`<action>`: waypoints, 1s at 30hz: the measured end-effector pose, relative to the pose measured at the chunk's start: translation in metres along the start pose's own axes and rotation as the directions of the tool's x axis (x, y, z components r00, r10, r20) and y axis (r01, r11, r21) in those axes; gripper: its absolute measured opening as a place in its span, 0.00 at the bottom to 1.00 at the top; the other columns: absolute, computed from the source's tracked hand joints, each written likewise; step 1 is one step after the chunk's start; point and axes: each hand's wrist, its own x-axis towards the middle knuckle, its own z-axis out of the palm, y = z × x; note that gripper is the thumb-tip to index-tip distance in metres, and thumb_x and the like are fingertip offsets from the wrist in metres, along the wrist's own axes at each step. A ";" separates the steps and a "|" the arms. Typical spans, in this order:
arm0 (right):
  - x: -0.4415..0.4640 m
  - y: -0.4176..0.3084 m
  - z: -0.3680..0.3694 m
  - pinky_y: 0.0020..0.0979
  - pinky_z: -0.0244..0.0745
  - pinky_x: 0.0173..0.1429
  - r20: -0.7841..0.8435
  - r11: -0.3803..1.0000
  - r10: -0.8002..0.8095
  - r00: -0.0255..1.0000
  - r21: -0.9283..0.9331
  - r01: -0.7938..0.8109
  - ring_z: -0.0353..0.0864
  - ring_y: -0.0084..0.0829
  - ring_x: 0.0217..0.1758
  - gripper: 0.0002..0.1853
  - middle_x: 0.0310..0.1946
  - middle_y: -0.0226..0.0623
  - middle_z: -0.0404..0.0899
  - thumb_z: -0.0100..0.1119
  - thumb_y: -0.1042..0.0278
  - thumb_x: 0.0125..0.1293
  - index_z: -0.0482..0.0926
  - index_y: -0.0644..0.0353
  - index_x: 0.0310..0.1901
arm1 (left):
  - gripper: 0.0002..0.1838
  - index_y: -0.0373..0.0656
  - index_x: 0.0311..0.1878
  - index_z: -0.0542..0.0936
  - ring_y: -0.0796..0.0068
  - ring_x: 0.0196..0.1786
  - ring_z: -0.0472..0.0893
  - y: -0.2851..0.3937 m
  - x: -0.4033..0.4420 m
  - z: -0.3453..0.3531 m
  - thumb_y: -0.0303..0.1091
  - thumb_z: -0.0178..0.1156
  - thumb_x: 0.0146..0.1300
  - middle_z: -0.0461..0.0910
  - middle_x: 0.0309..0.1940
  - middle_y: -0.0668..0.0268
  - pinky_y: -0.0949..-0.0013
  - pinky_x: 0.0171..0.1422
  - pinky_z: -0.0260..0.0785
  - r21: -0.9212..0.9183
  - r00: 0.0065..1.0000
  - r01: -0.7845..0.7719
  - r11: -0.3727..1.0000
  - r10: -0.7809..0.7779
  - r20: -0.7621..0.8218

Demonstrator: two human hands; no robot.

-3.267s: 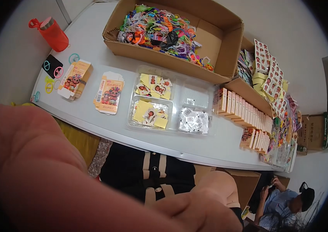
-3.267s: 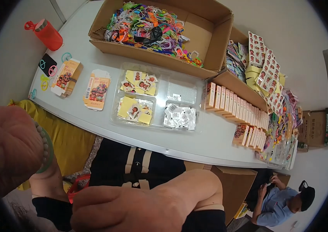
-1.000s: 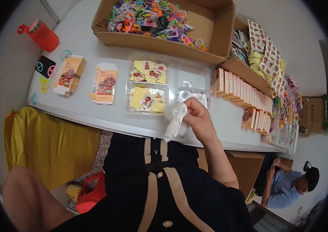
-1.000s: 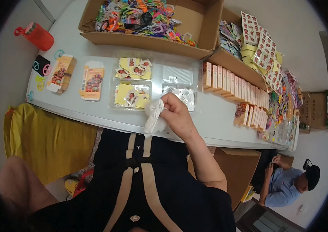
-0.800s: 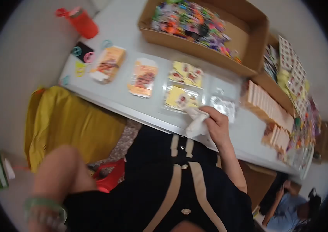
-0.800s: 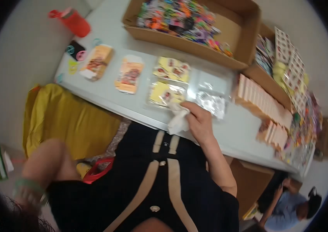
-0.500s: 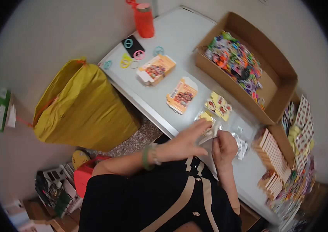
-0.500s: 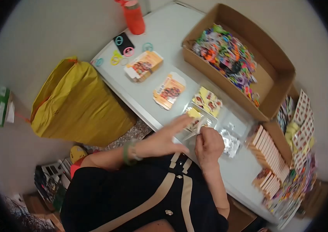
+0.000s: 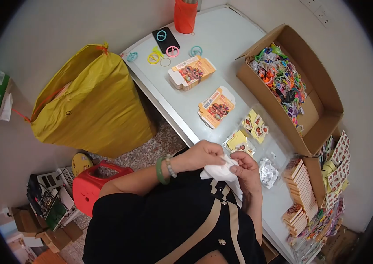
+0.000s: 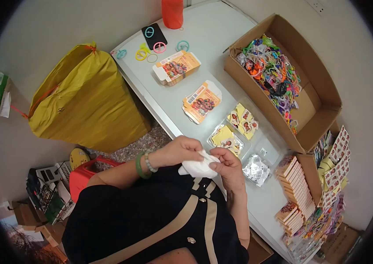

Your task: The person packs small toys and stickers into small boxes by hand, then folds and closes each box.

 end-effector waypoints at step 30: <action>-0.029 0.000 -0.046 0.21 0.67 0.31 -0.366 0.957 -0.221 0.904 -0.258 0.129 0.72 0.21 0.25 0.07 0.24 0.33 0.77 0.55 0.76 0.63 0.78 0.67 0.41 | 0.23 0.33 0.56 0.65 0.45 0.45 0.79 0.099 0.238 -0.115 0.24 0.54 0.55 0.77 0.42 0.42 0.53 0.51 0.72 0.797 0.706 0.463 0.388 0.382 -0.596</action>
